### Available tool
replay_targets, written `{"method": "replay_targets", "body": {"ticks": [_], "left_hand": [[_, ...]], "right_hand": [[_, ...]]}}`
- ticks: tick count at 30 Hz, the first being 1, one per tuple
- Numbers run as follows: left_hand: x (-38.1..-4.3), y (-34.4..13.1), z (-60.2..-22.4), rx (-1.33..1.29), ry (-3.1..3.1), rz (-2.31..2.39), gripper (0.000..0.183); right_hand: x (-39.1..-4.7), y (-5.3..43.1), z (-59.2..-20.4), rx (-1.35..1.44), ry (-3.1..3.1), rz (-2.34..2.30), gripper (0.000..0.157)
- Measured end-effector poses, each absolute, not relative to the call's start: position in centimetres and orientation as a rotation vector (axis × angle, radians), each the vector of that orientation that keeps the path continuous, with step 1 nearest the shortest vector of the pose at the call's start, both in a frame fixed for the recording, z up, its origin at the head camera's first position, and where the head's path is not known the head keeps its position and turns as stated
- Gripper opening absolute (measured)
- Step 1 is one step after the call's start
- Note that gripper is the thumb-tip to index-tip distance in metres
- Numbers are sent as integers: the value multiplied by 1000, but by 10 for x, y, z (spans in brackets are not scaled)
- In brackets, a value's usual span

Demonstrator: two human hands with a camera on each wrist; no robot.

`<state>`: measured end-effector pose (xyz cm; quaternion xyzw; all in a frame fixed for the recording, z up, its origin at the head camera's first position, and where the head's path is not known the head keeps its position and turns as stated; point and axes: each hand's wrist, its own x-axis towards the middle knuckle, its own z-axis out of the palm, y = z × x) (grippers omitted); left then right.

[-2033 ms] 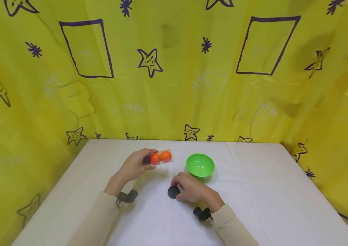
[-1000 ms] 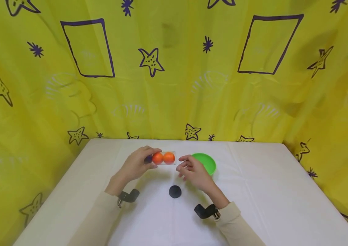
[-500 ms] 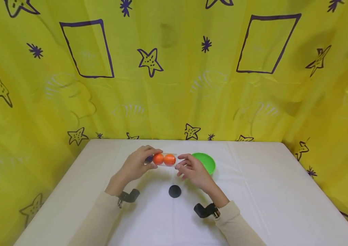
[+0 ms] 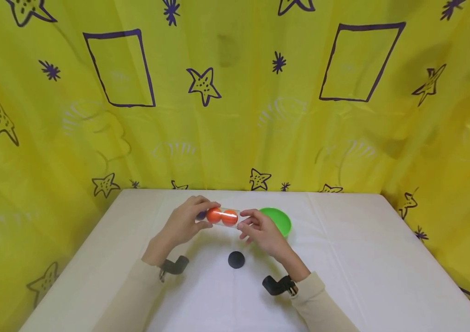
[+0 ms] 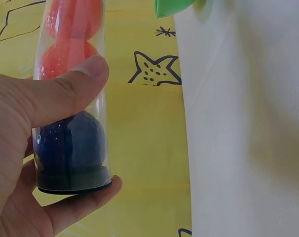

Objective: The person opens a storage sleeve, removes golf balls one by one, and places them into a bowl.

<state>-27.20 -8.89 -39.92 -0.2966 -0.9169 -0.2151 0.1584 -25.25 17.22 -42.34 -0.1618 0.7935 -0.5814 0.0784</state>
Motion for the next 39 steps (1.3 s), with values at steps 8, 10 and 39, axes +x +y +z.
{"method": "replay_targets", "body": {"ticks": [8,10,39], "left_hand": [[-270,-88,-398,-845,-2588,-567,51],[-270,-88,-398,-848,-2583,-559,50],[-270,-84,-398,-890,-2579,-605,51]], "right_hand": [[-252,173,-423,-489,2364,-1752,46],[-252,174,-424,-508,2351,-1759,46],[-254,177,-427,-476,2343,-1763,47]]}}
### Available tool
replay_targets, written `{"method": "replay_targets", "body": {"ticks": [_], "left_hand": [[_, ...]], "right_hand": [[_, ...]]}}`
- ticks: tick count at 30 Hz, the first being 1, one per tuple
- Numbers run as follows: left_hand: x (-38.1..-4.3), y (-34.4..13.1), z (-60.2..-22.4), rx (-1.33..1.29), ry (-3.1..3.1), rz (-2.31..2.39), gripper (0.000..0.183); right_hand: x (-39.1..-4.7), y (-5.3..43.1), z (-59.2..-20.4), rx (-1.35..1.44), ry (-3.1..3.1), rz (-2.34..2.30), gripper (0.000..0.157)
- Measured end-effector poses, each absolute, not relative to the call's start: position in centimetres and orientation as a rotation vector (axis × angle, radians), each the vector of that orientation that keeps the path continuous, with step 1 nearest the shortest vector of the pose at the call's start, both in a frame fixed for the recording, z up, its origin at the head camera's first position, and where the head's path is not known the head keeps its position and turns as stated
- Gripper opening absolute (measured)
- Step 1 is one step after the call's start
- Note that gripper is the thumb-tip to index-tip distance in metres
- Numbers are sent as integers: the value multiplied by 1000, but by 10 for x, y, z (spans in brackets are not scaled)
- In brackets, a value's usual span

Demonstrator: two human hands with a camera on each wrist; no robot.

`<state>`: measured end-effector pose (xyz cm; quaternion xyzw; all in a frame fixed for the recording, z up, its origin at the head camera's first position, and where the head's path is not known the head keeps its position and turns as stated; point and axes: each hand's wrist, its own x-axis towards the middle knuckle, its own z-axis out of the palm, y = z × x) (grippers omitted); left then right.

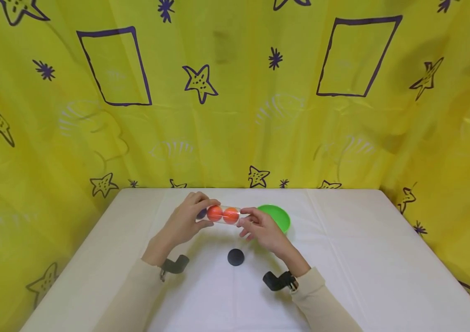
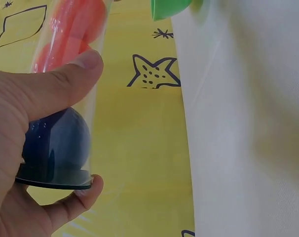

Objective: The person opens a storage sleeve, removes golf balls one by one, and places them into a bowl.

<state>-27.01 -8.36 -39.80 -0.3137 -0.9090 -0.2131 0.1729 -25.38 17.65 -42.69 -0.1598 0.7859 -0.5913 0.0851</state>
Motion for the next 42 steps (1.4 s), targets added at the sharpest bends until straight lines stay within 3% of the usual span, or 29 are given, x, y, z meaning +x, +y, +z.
{"method": "replay_targets", "body": {"ticks": [42], "left_hand": [[-273,-81,-401,-898,-2498,-660,51]], "right_hand": [[-259,184,-428,-465,2306,-1790,49]]}}
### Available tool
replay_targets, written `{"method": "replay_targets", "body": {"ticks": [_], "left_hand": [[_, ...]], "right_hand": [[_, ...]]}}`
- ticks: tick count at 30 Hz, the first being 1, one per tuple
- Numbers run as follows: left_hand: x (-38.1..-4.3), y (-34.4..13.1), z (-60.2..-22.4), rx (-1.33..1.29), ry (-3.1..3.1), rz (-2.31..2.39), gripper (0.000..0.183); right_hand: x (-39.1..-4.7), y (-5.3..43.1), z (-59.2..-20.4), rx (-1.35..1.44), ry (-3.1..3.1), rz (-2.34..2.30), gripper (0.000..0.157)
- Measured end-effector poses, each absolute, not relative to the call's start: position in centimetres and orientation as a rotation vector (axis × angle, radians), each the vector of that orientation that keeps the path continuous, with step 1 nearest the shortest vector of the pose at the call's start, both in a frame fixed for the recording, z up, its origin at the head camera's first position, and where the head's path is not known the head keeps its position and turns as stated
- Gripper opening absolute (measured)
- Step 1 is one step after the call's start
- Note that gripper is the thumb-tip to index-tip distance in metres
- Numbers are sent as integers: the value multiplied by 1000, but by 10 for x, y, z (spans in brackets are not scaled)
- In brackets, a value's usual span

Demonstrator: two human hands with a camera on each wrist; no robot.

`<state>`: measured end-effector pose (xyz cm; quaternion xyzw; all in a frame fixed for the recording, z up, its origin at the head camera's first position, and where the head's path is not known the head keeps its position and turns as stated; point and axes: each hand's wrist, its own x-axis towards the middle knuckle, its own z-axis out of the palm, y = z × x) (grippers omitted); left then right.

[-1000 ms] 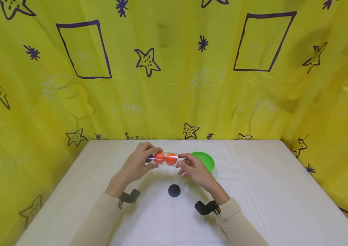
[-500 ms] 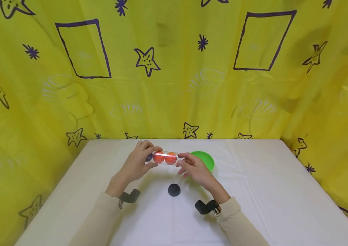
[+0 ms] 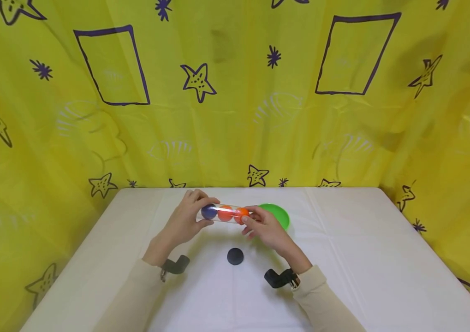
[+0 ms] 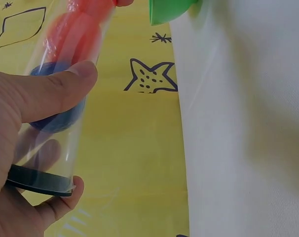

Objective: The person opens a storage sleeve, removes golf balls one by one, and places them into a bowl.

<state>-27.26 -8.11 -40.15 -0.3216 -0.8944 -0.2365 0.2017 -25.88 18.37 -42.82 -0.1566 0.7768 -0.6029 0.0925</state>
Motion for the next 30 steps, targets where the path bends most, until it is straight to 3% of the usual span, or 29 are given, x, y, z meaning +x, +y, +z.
{"method": "replay_targets", "body": {"ticks": [16,30], "left_hand": [[-273,-80,-403,-878,-2535,-739,51],[-272,-80,-403,-871,-2543,-764,51]], "right_hand": [[-258,186,-425,-437,2329,-1791,53],[-259,188,-425,-422,2391,-1816,48]]}}
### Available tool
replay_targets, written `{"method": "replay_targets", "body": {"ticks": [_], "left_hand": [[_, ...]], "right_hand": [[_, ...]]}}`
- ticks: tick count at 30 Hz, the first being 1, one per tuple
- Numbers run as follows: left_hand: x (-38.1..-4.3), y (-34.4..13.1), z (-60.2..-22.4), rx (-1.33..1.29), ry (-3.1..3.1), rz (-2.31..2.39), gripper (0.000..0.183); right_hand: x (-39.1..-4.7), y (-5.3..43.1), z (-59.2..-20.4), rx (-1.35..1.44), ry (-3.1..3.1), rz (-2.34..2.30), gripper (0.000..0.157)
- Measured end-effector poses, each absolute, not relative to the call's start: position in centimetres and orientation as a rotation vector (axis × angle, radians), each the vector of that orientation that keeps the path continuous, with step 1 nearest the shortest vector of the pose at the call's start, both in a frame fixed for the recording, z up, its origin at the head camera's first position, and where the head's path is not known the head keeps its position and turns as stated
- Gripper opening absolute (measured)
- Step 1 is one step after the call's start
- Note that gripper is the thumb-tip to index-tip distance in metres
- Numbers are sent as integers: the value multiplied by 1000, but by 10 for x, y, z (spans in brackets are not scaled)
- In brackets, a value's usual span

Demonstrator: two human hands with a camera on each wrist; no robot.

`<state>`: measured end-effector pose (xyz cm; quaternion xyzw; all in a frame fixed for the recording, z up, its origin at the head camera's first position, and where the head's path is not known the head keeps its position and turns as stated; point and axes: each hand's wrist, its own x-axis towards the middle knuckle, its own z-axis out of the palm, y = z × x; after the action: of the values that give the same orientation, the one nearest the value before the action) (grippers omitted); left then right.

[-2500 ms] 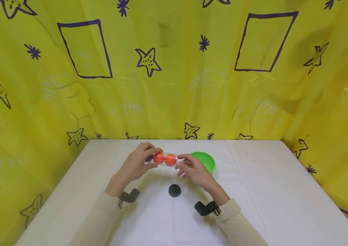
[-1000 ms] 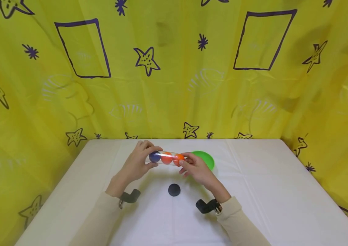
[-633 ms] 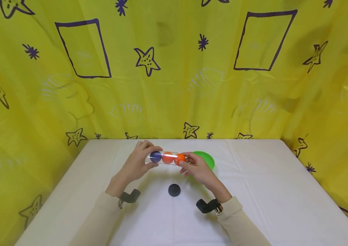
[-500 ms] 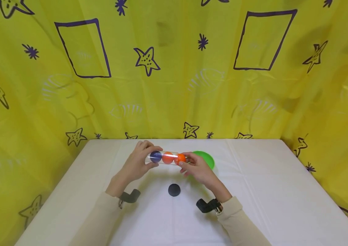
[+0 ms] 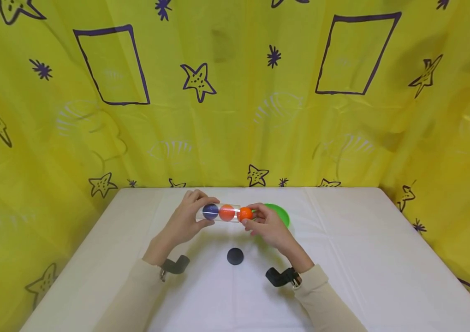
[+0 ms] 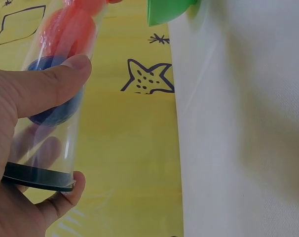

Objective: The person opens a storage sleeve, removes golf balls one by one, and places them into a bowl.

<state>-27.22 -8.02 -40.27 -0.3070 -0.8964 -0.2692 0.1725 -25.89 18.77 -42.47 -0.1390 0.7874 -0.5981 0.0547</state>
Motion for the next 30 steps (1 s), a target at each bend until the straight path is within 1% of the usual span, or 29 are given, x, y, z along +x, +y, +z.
{"method": "replay_targets", "body": {"ticks": [16,30], "left_hand": [[-273,-82,-404,-861,-2552,-782,51],[-275,-82,-405,-856,-2563,-805,51]], "right_hand": [[-260,201,-416,-366,2558,-1746,42],[-263,218,-411,-343,2722,-1714,41]]}}
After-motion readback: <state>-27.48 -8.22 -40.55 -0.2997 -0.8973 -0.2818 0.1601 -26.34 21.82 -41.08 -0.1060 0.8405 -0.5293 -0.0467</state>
